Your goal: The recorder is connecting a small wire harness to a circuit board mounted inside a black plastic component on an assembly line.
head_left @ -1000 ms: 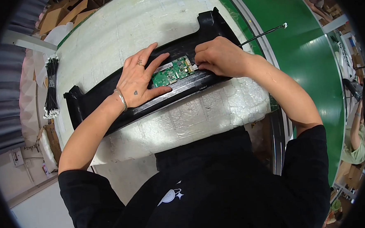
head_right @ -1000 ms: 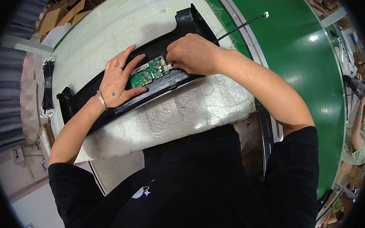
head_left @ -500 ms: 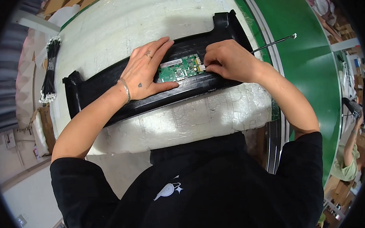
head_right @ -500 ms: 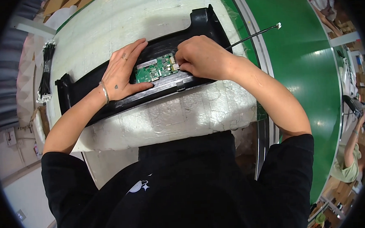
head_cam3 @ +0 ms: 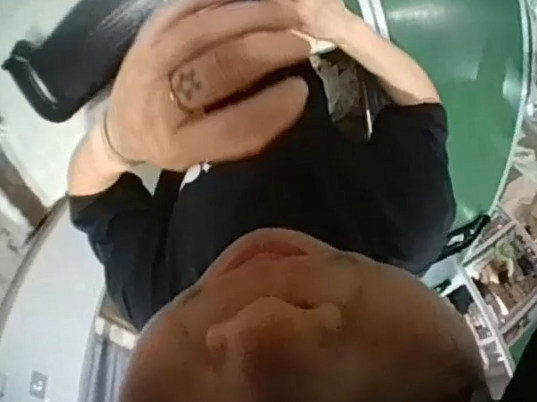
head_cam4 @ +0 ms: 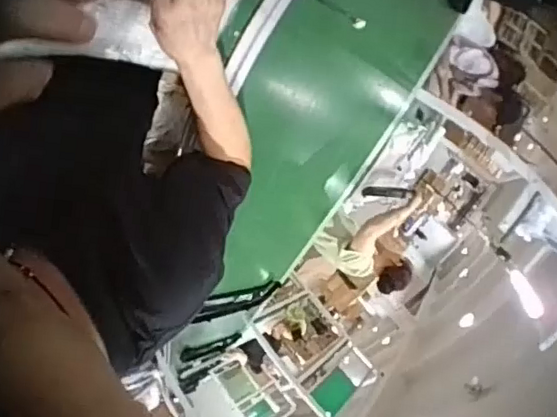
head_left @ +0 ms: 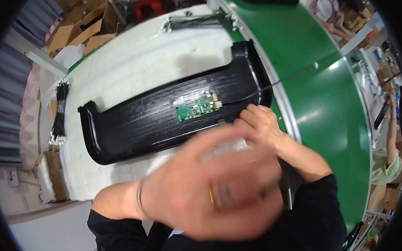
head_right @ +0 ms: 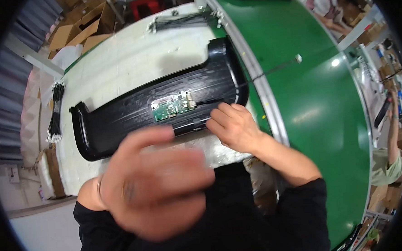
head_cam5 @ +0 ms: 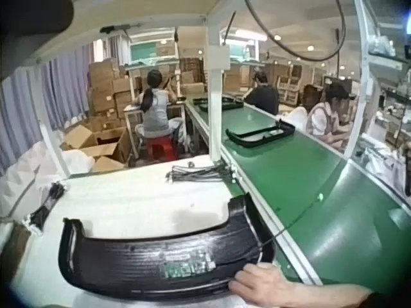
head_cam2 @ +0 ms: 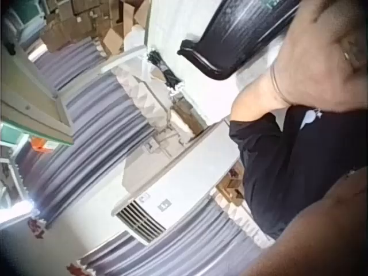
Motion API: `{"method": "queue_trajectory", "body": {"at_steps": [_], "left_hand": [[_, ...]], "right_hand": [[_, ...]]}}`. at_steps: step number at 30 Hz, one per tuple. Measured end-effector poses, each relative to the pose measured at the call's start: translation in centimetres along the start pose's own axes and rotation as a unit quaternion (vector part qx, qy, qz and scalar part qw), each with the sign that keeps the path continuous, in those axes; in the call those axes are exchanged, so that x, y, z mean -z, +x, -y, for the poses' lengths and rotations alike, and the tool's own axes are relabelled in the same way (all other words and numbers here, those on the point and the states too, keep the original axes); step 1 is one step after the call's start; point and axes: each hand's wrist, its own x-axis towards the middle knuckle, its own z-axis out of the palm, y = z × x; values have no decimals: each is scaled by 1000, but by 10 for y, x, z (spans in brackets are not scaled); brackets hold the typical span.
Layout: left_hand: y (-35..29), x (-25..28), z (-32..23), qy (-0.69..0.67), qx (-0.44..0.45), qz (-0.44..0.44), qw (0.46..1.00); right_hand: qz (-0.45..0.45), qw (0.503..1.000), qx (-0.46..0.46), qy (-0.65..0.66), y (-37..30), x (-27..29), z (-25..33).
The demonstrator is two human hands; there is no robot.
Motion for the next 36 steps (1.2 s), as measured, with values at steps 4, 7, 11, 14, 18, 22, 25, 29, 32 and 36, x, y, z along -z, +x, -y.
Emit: {"method": "queue_trajectory", "body": {"at_steps": [4,7,11,14,18,22,25,29,32,36], "left_hand": [[47,23,-3,90,-244,-129,957],[36,20,-14,78,-229,-150,959],[31,26,-14,79,-160,-158,971],[31,23,-14,80,-125,-168,975],[42,11,-20,91,-78,-181,976],[87,-28,-28,89,-53,-197,975],[52,-15,-35,96,-67,-187,975],[34,0,-41,105,-63,-176,977],[29,1,-35,79,-73,-170,980],[36,-4,-43,42,-91,-164,981]], "right_hand": [[-54,994,-63,-73,-19,32,-22],[-104,967,-183,-145,-50,74,-47],[-119,908,-282,-287,-100,98,-94],[-130,854,-361,-351,-161,103,-145],[-73,749,-473,-459,-224,95,-203],[32,700,-542,-464,-229,103,-227],[131,685,-545,-465,-210,101,-232],[-17,789,-418,-450,-174,79,-205],[-69,877,-270,-391,-139,70,-189],[-90,948,-215,-217,-47,34,-137]]}}
